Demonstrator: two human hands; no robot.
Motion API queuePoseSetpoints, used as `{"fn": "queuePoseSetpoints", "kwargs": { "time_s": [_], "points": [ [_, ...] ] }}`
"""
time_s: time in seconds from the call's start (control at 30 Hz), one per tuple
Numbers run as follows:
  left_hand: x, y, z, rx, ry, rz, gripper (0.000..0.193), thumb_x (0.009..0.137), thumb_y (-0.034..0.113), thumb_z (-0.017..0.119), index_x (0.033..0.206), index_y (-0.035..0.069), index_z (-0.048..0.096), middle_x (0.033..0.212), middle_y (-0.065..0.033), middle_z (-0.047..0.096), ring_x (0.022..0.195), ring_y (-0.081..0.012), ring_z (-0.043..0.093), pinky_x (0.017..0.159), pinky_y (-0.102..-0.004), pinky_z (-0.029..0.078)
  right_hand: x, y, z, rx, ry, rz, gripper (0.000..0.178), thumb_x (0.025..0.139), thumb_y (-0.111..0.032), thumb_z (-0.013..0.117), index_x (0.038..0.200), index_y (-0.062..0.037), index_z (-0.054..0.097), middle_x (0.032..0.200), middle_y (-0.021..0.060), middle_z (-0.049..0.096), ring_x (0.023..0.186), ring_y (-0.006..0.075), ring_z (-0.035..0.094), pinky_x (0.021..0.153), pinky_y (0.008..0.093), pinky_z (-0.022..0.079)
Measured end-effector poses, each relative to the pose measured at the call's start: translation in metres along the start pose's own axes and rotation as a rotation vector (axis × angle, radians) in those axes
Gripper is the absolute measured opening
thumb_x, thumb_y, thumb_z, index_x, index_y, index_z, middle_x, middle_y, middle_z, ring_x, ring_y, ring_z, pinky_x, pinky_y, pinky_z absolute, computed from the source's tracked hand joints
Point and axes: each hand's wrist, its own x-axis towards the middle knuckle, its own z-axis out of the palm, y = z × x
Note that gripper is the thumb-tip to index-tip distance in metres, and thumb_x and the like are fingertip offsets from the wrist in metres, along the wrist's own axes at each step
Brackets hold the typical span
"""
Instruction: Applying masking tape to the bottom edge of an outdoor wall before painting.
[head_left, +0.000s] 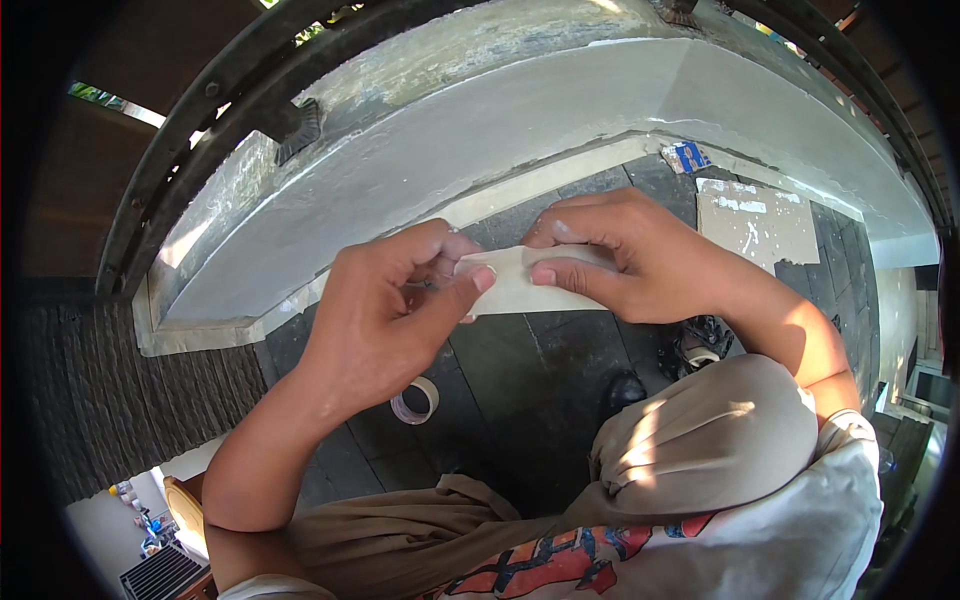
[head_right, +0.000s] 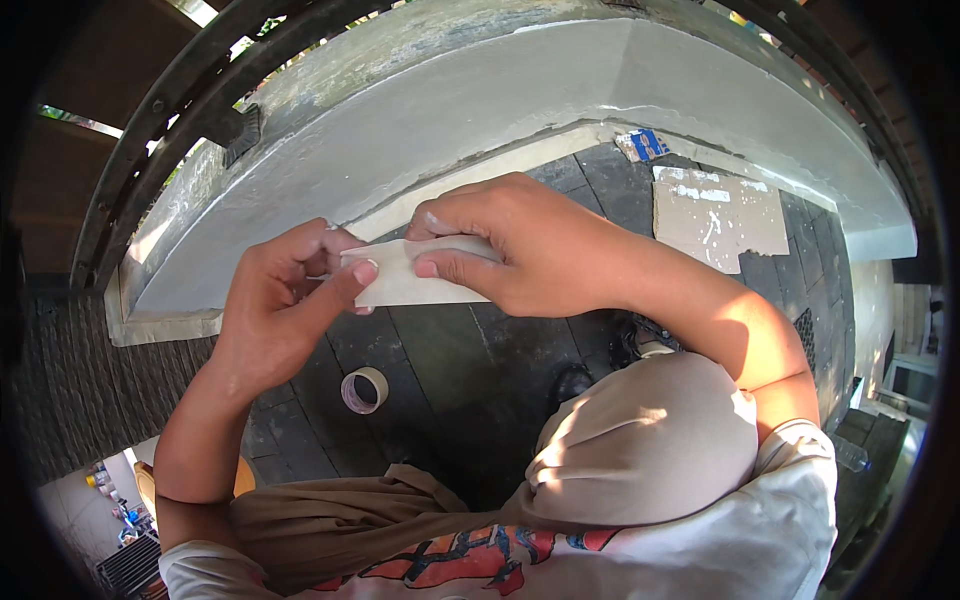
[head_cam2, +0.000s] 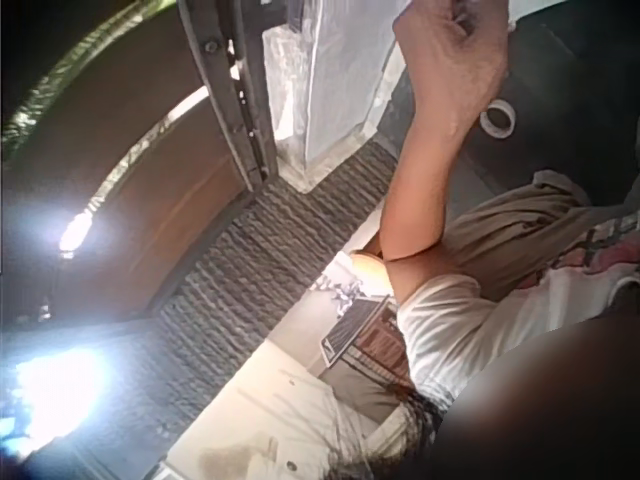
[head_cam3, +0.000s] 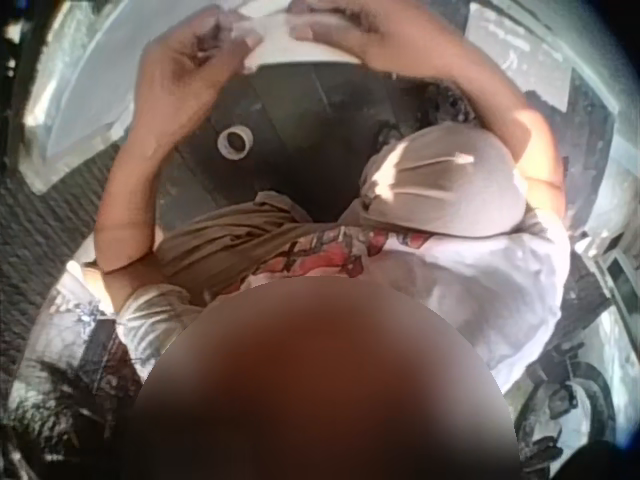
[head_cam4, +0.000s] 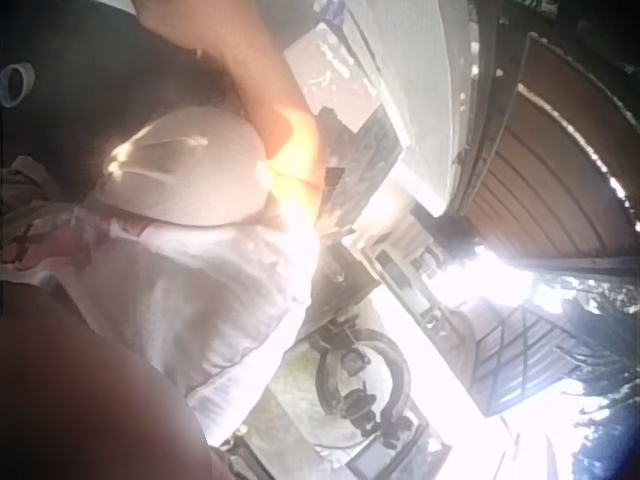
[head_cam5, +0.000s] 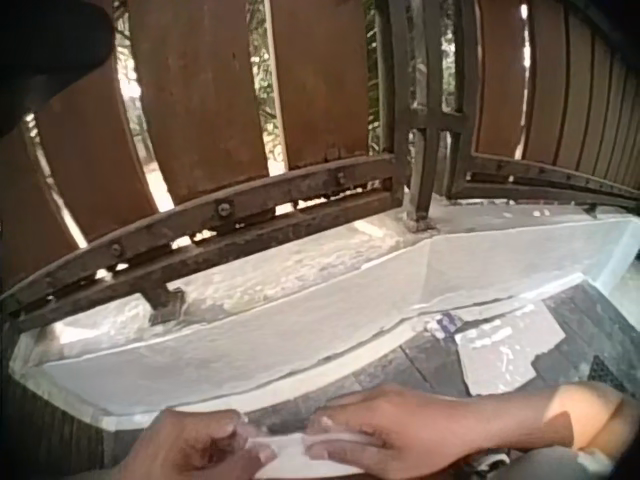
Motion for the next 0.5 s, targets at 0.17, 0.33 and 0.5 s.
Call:
{"fn": "queuePoseSetpoints", "kwargs": {
  "time_s": [0.17, 0.33, 0.5],
  "points": [
    [-0.017, 0.026, -0.007, 0.196, 0.087, 0.128, 0.011, 0.09, 0.006, 0.066, 0.088, -0.004, 0.063, 0.071, -0.0064, 0.06, 0.061, -0.0092, 0.052, 0.056, -0.026, 0.044, 0.003, -0.004, 0.006, 0.318, -0.065, 0.213, 0.031, 0.089, -0.021, 0.073, 0.112, -0.0023, 0.067, 0.094, 0.0103, 0.069, 0.082, 0.0238, 0.063, 0.079, 0.0318, 0.051],
    [-0.037, 0.057, -0.023, 0.366, 0.149, 0.284, 0.009, 0.088, 0.004, 0.068, 0.086, -0.002, 0.061, 0.078, -0.0013, 0.058, 0.07, -0.0061, 0.051, 0.062, -0.0209, 0.037, -0.002, 0.041, -0.005, -0.153, -0.058, 0.406, 0.075, 0.081, -0.04, 0.079, 0.138, -0.0013, 0.048, 0.137, 0.0225, 0.049, 0.123, 0.0337, 0.05, 0.104, 0.0422, 0.04],
    [-0.047, 0.064, -0.027, 0.279, 0.232, 0.226, 0.011, 0.086, 0.005, 0.07, 0.088, 0.0, 0.06, 0.084, -0.0008, 0.056, 0.075, -0.0071, 0.051, 0.066, -0.0207, 0.036, -0.055, 0.145, 0.016, -0.178, -0.253, 0.567, 0.093, 0.082, -0.055, 0.072, 0.147, 0.0, 0.035, 0.144, 0.0292, 0.041, 0.135, 0.0412, 0.039, 0.114, 0.0449, 0.029]
  ]
}}
